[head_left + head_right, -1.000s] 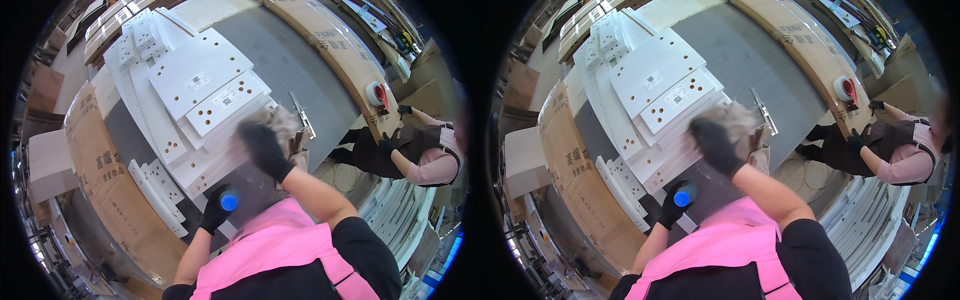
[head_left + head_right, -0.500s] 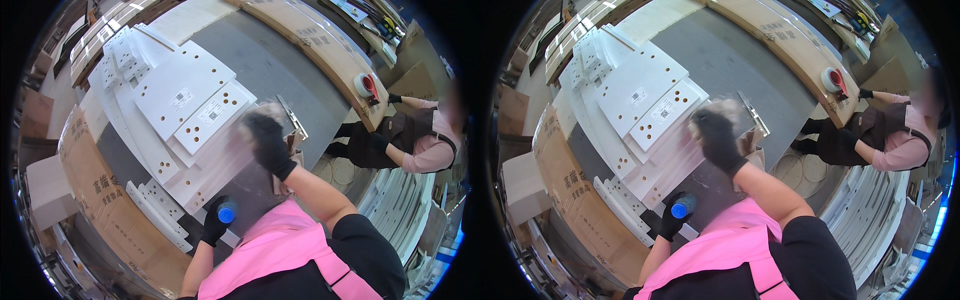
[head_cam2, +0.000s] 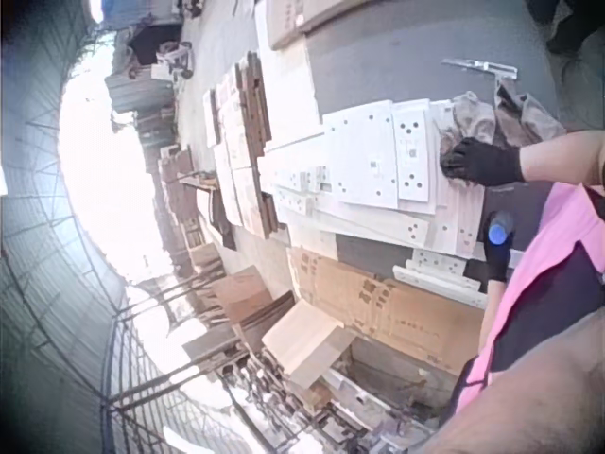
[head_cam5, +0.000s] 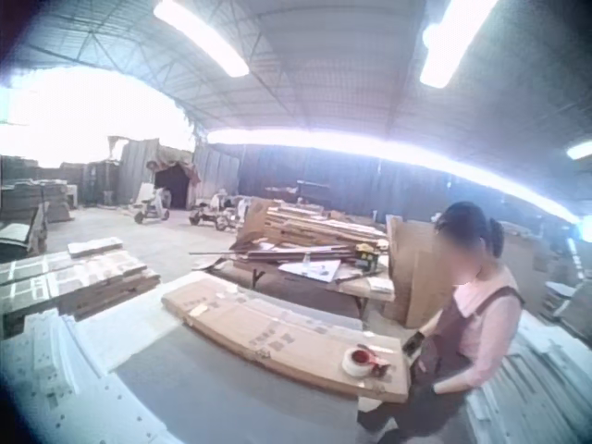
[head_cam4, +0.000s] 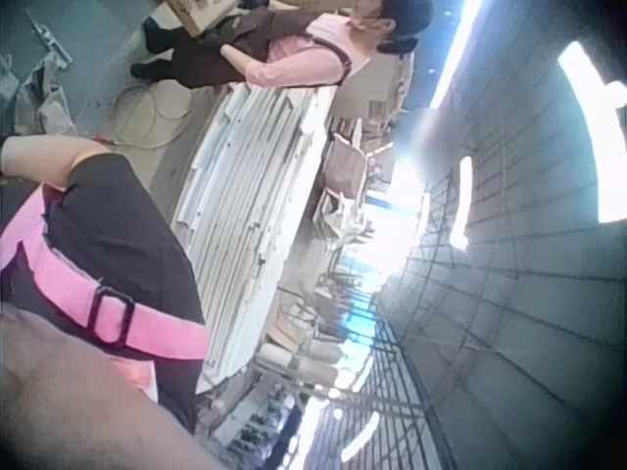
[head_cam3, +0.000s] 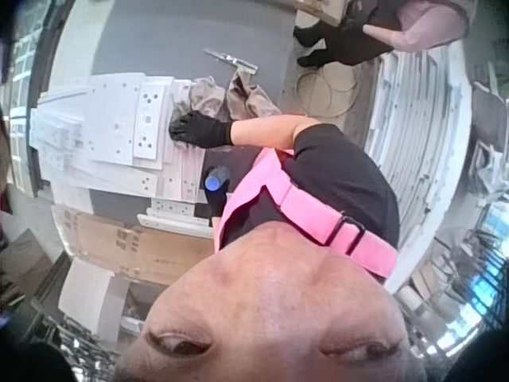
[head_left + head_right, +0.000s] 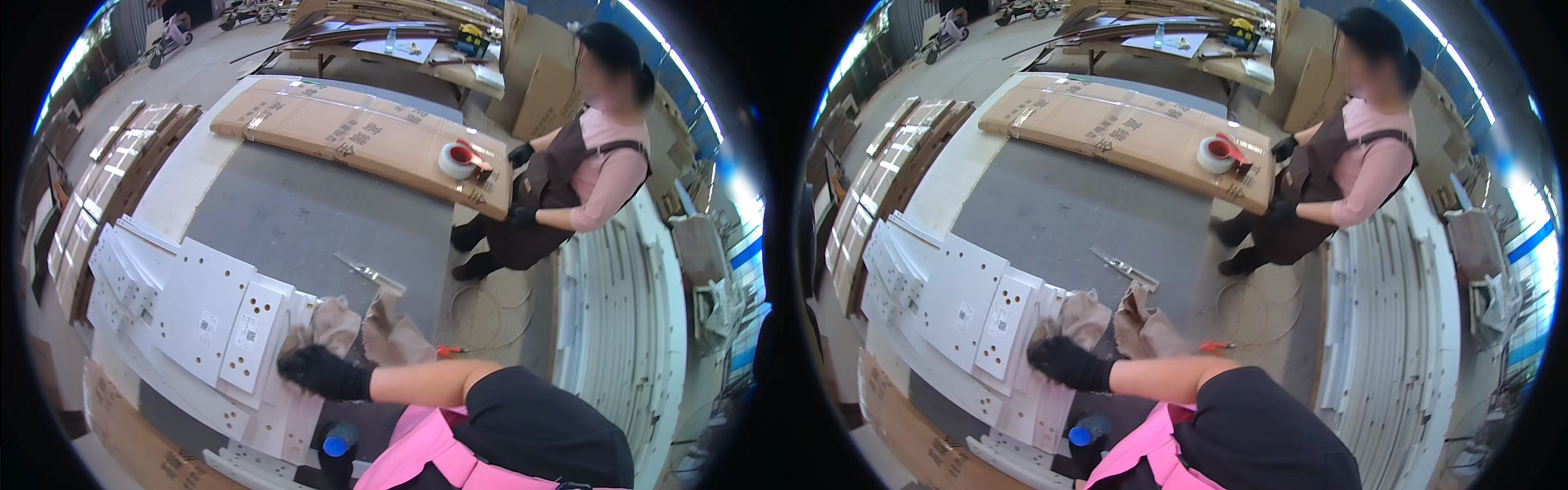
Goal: The person handles white perforated panels and cardboard sheets on a workbench, aligning and stacking them with a coworker. They use a cloth to wipe surfaces and a utility knife to cut cardboard, then place panels into a cardboard box.
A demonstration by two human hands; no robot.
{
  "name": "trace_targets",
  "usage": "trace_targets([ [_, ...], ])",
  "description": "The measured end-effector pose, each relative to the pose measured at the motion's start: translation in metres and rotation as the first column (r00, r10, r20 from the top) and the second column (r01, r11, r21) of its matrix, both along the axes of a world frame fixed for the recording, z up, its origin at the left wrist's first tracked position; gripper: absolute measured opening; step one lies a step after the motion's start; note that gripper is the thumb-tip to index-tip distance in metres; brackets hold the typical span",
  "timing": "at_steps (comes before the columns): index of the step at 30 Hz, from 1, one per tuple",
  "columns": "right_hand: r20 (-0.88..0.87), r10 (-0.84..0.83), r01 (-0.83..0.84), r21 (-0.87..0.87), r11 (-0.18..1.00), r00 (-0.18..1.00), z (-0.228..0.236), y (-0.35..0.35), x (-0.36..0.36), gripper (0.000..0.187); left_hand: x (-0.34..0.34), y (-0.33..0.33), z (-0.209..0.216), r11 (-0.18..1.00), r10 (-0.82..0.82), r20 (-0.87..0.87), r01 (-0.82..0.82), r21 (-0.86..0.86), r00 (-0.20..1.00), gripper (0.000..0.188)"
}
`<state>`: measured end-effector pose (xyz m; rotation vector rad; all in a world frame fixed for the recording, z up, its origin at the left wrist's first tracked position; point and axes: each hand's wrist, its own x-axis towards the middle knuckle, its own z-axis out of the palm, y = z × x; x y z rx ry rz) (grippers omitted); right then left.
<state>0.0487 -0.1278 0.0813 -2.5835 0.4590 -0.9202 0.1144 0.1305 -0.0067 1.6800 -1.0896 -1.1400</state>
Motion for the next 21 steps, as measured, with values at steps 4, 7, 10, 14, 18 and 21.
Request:
trace_targets([
  [4, -0.067, -0.189, 0.187, -0.030, 0.982, 0.980, -0.007, -0.054, -0.025, 0.025, 0.000, -0.003, 0.009, 0.979, 0.170, -0.176, -0.144, 0.146, 0.970, 0.054],
  [7, -0.146, -0.177, 0.161, -0.114, 0.980, 0.973, -0.003, -0.038, -0.020, 0.026, 0.000, -0.004, 0.009, 0.987, 0.132, -0.215, -0.108, 0.120, 0.968, 0.072],
  [10, -0.114, 0.036, -0.038, -0.017, 0.999, 0.993, 0.000, 0.017, 0.009, 0.026, -0.001, -0.003, 0.006, 0.989, 0.123, -0.009, -0.121, 0.082, 0.992, 0.073],
  [14, 0.053, 0.136, -0.139, 0.063, 0.988, 0.989, -0.011, 0.024, 0.014, 0.019, -0.006, -0.003, 0.003, 0.969, 0.168, -0.105, -0.144, 0.201, 0.980, 0.069],
  [18, -0.056, -0.069, 0.081, 0.241, 0.967, 0.996, -0.001, -0.059, -0.016, 0.014, -0.013, -0.001, 0.010, 0.976, 0.200, -0.040, -0.195, 0.100, 0.979, 0.070],
  [21, -0.130, -0.233, 0.238, 0.022, 0.971, 0.964, 0.023, -0.106, -0.048, 0.015, -0.016, 0.001, 0.009, 0.964, 0.255, -0.133, -0.241, 0.109, 0.958, 0.069],
])
